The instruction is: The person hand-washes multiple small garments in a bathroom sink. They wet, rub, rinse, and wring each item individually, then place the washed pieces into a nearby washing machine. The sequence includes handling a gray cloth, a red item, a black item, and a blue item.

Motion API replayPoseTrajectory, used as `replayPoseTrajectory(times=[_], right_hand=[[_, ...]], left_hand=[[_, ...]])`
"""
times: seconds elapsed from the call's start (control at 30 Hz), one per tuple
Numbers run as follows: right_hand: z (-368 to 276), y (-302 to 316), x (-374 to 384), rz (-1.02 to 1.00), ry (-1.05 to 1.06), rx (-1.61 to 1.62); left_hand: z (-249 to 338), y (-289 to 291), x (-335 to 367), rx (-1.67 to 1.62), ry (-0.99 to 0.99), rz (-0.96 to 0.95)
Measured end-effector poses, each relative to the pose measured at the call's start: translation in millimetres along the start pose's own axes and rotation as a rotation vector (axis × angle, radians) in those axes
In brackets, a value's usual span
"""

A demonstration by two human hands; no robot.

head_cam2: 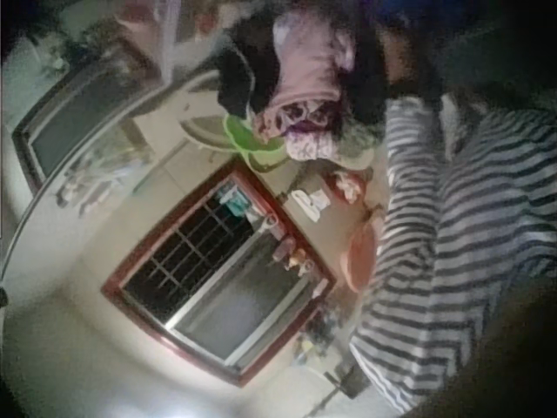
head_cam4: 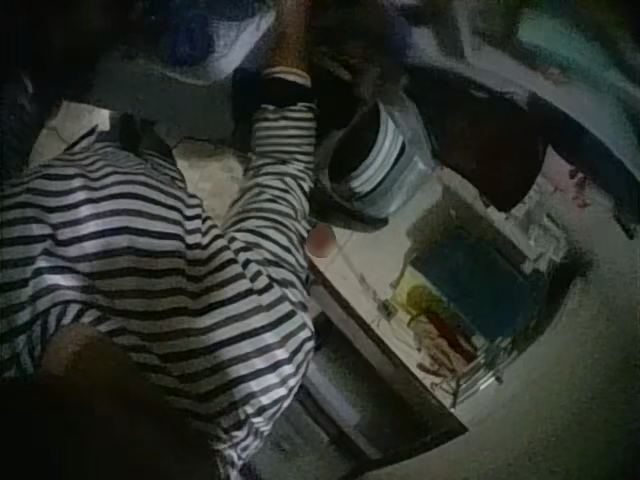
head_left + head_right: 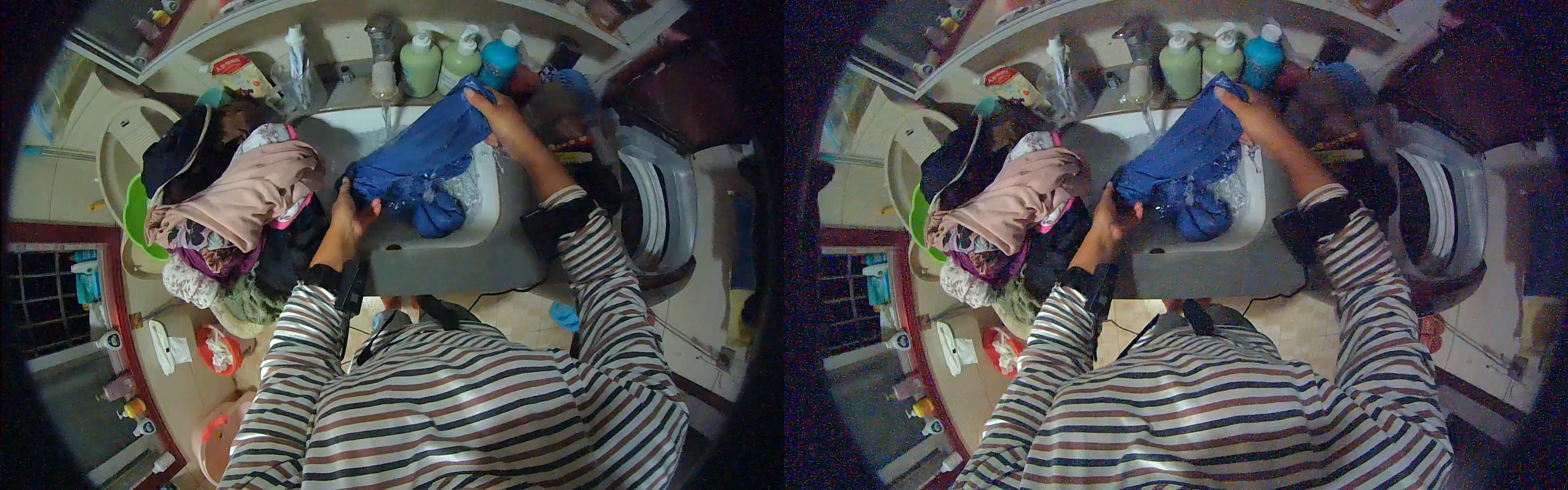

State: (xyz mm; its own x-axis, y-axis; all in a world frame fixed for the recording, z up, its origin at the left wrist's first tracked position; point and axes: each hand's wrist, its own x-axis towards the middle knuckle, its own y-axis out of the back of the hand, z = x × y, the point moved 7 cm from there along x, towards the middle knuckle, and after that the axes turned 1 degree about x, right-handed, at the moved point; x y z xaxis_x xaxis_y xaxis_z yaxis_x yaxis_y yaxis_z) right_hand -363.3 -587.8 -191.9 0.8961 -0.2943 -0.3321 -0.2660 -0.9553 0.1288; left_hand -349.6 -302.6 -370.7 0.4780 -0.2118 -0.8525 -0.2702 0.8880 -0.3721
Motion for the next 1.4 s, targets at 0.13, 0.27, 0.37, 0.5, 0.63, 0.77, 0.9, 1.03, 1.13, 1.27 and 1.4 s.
replayPoseTrajectory(times=[0.13, 0.27, 0.37, 0.5, 0.63, 0.77, 0.9, 1.03, 1.13, 1.27, 1.4], right_hand=[[0.5, -8.8, -4.6, 0.086, 0.102, -0.594], [46.3, -69.9, -12.9, 0.035, 0.290, -1.600], [103.0, -129.4, -16.2, -0.508, 0.088, -1.010], [143.6, -157.8, -6.5, -0.351, 0.075, -1.085], [174.4, -160.7, 21.5, -0.385, 0.130, -1.298], [148.3, -126.6, 37.3, -0.401, 0.383, -0.980], [85.5, -50.8, 25.3, -0.098, 0.499, -0.613], [57.8, -6.7, 12.6, 0.175, 0.344, -0.842], [55.7, -41.6, -3.1, 0.192, 0.603, -1.400], [96.4, -82.4, -2.4, -0.010, 0.471, -1.276], [119.9, -93.3, 12.6, -0.120, 0.270, -1.369]], left_hand=[[9.6, -15.5, -23.3, 0.226, -0.121, -0.096], [20.7, -32.9, -44.1, 0.337, -0.241, -0.209], [27.7, -42.3, -49.7, 0.321, -0.226, -0.273], [31.5, -45.6, -40.4, 0.276, -0.261, -0.345], [24.9, -24.7, -18.2, 0.319, -0.271, -0.151], [28.1, -13.2, -18.7, 0.451, -0.331, -0.068], [37.6, -7.5, -28.6, 0.634, -0.355, 0.020], [38.7, -7.4, -21.2, 0.718, -0.347, 0.017], [36.9, 0.4, -10.8, 0.842, -0.362, 0.074], [36.6, -3.2, -18.1, 1.169, -0.726, 0.446], [36.6, -33.1, -25.4, 1.591, -1.006, 0.458]])
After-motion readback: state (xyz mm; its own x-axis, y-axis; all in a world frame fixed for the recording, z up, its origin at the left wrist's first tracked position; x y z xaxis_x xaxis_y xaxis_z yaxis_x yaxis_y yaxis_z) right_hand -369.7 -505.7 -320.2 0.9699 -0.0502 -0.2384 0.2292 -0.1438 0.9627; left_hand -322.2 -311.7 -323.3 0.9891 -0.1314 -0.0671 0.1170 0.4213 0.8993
